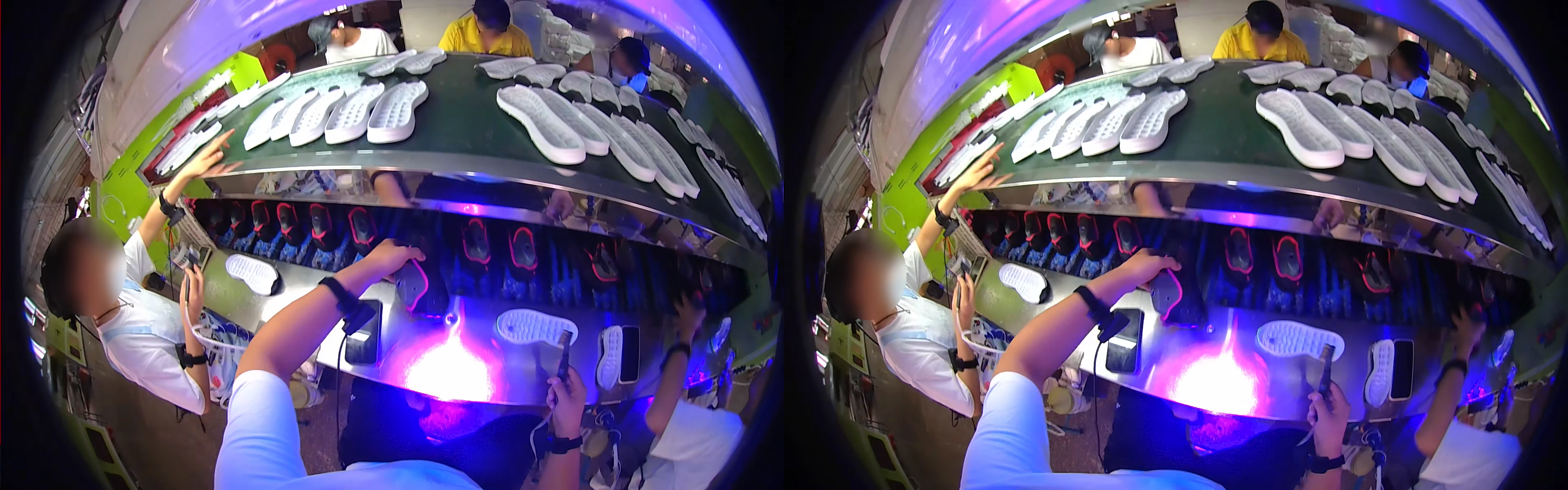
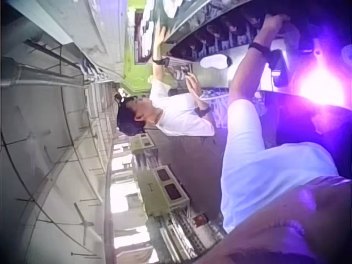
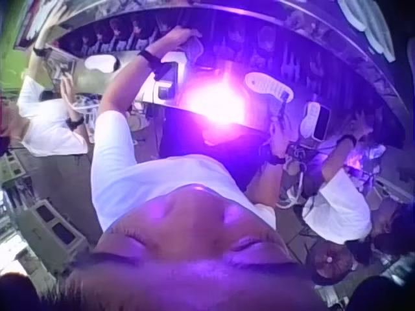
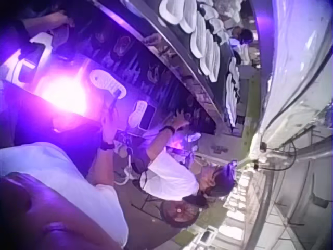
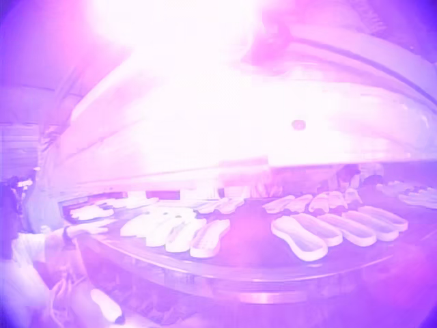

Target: The recorder is assembling shoe components, specifically applying adhesive or inspecting the connection between the shoe upper and the outsole using a blue light device.

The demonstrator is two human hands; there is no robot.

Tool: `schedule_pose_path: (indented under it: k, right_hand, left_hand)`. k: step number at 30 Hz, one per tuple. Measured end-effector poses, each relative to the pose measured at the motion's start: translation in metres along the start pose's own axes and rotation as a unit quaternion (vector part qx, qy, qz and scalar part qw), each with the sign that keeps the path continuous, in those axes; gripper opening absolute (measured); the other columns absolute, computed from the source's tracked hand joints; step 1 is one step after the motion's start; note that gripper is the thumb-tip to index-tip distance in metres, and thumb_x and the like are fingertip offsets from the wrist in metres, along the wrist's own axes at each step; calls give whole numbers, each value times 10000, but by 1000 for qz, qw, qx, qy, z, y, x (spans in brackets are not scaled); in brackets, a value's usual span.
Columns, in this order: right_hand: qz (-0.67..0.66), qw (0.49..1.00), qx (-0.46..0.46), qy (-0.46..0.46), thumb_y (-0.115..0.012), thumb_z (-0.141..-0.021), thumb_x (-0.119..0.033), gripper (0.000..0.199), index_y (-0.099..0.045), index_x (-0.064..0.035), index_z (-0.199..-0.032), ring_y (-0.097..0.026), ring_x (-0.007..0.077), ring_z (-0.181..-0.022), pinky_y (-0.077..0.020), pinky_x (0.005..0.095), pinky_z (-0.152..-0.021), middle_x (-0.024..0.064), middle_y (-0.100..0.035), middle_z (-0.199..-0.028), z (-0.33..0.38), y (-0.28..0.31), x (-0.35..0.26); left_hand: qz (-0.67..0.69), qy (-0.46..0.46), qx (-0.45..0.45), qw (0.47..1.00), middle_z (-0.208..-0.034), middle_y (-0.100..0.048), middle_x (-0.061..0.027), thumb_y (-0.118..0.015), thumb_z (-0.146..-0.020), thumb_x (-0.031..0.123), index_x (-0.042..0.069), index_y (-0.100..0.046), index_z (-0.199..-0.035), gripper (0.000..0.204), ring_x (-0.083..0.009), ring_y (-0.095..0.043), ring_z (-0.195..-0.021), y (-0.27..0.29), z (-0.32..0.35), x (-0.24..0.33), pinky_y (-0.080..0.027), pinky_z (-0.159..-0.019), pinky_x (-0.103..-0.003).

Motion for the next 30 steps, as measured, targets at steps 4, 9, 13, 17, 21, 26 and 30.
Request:
schedule_pose_path:
  k: [4,9,13,17,21,26,30]
  right_hand:
    - [14,999,13,27,-615,-979,-45,283,-625,21,-1254,-491,36,-503,-379,209,-434,2,-613,-798,-8,-2,5]
    - [40,998,-17,44,-641,-968,-63,260,-641,17,-1216,-452,32,-458,-362,205,-402,-23,-582,-722,-17,-11,12]
    - [27,999,15,34,-627,-969,-35,280,-632,27,-1242,-455,21,-479,-346,200,-413,-17,-619,-784,-15,-4,15]
    - [16,998,4,61,-620,-968,-8,333,-616,23,-1300,-475,15,-531,-364,195,-453,-21,-623,-806,-15,0,20]
    - [64,994,-13,82,-626,-962,5,367,-610,26,-1329,-483,17,-564,-380,204,-493,-26,-618,-806,-17,3,17]
    - [64,995,12,70,-635,-939,33,367,-640,9,-1305,-504,36,-594,-412,231,-528,-36,-589,-755,-14,9,1]
    - [73,992,-4,102,-650,-926,40,385,-638,16,-1310,-544,53,-639,-456,243,-572,-28,-613,-795,-21,14,9]
  left_hand:
    - [-214,24,46,976,-934,-729,-106,-775,-785,487,49,-719,-1037,508,-260,-742,-826,12,-96,32,-604,-701,-391]
    - [-195,-250,207,926,-1226,-681,-122,-720,-836,477,131,-634,-1270,562,-287,-606,-1254,32,-192,5,-490,-1035,-415]
    - [-392,-243,357,812,-1233,-690,-123,-689,-863,440,146,-660,-1247,484,-312,-628,-1217,21,-188,42,-508,-1005,-434]
    - [-380,-212,277,857,-1243,-689,-121,-680,-875,417,152,-665,-1248,458,-322,-624,-1223,-40,-176,84,-507,-1006,-456]
    - [-373,-175,194,890,-1252,-688,-119,-670,-887,395,157,-670,-1249,433,-332,-621,-1230,-126,-148,102,-505,-1008,-479]
    - [-320,-270,224,880,-1190,-727,-137,-620,-888,411,142,-710,-1196,419,-374,-669,-1152,-108,-164,101,-531,-974,-511]
    - [-372,-295,218,853,-1256,-705,-151,-644,-856,372,121,-699,-1227,451,-365,-648,-1205,-92,-193,81,-517,-1006,-500]
Point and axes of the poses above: each hand's wrist, its own z-axis away from the middle knuckle, its own y-axis out of the back of the hand, x = y × z, the point moved 6 cm from there along -z, towards the middle knuckle
